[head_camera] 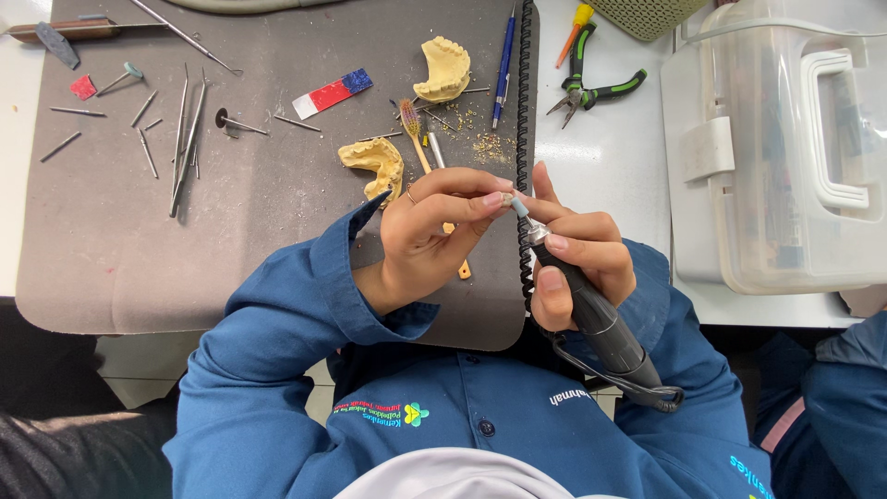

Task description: The person uses a rotary handpiece to grind and shape a small dental prosthesis held in the left hand. The person rotates the prosthesis to access different surfaces while the tool removes material. The person then places the prosthesis on the work surface.

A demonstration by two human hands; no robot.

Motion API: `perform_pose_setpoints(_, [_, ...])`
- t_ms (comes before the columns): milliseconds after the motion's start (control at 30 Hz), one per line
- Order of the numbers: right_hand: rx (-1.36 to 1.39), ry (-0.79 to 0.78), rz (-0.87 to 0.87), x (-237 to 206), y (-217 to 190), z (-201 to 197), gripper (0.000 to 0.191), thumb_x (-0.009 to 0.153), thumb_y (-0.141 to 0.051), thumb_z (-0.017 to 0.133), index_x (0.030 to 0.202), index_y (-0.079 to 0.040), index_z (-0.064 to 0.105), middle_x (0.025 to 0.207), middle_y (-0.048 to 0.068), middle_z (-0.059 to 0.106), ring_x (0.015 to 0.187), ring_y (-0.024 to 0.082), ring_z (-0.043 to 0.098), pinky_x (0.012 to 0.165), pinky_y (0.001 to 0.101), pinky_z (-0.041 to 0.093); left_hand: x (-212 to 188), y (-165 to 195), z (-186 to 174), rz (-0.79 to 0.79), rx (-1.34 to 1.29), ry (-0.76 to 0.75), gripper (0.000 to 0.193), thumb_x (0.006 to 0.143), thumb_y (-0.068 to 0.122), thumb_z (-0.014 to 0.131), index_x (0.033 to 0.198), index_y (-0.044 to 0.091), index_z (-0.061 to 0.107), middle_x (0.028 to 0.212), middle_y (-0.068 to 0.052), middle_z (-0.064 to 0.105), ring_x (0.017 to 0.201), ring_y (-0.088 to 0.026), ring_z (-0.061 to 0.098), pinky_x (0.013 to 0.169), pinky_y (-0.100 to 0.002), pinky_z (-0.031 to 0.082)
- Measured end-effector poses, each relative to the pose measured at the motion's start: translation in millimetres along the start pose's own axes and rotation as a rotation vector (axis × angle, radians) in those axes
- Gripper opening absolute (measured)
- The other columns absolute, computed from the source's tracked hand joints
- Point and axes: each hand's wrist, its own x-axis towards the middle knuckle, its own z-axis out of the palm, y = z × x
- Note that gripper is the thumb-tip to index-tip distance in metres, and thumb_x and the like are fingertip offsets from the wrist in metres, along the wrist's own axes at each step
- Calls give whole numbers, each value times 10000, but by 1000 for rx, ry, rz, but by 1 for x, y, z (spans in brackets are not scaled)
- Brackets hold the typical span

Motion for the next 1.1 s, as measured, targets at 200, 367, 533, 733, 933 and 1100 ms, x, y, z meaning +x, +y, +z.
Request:
perform_pose_setpoints(200, [-13, -30, 22, 1, -3, -1, 203, 932, -42, 491, 1127, 12, 514, 975, 167, 542, 1158, 487, 684, 1194, 664, 404, -1, -1, 0, 11, -2, -11, 279, 966, -97, 770, 1180, 52, 672, 1214, -134, 691, 1041, -206, 751, 823, -245, 635])
perform_pose_setpoints(367, [0, -23, 18, -2, -3, -1, 197, 929, -38, 496, 1116, 16, 515, 973, 168, 540, 1155, 485, 684, 1191, 668, 403, -4, -1, -1, 8, -2, -16, 278, 962, -97, 772, 1182, 43, 678, 1218, -137, 689, 1033, -200, 750, 821, -242, 633])
perform_pose_setpoints(533, [8, -9, 23, -7, -1, 1, 189, 932, -44, 507, 1111, 14, 520, 973, 163, 539, 1151, 479, 689, 1191, 664, 416, -7, -2, -2, 11, 8, -21, 275, 954, -100, 772, 1176, 38, 686, 1218, -139, 691, 1037, -200, 747, 822, -240, 624])
perform_pose_setpoints(733, [79, 97, -21, -12, 5, 8, 198, 918, -76, 520, 1092, 19, 517, 956, 157, 534, 1090, 475, 714, 1136, 667, 479, -10, -1, -1, -9, -28, -2, 270, 966, -106, 764, 1180, 42, 690, 1226, -131, 690, 1065, -204, 748, 852, -245, 635])
perform_pose_setpoints(933, [66, 75, -16, -15, 5, 11, 196, 903, -65, 515, 1072, 33, 508, 947, 172, 534, 1087, 478, 707, 1175, 697, 464, -13, -1, -5, -3, -6, -4, 265, 956, -103, 769, 1171, 32, 693, 1223, -135, 689, 1056, -206, 744, 847, -245, 630])
perform_pose_setpoints(1100, [33, 67, -3, -14, 3, 11, 203, 905, -62, 507, 1081, 38, 516, 957, 183, 545, 1085, 470, 708, 1129, 669, 470, -14, -2, -4, 6, 7, 0, 255, 954, -106, 769, 1158, 27, 694, 1224, -142, 692, 1040, -201, 749, 837, -240, 632])
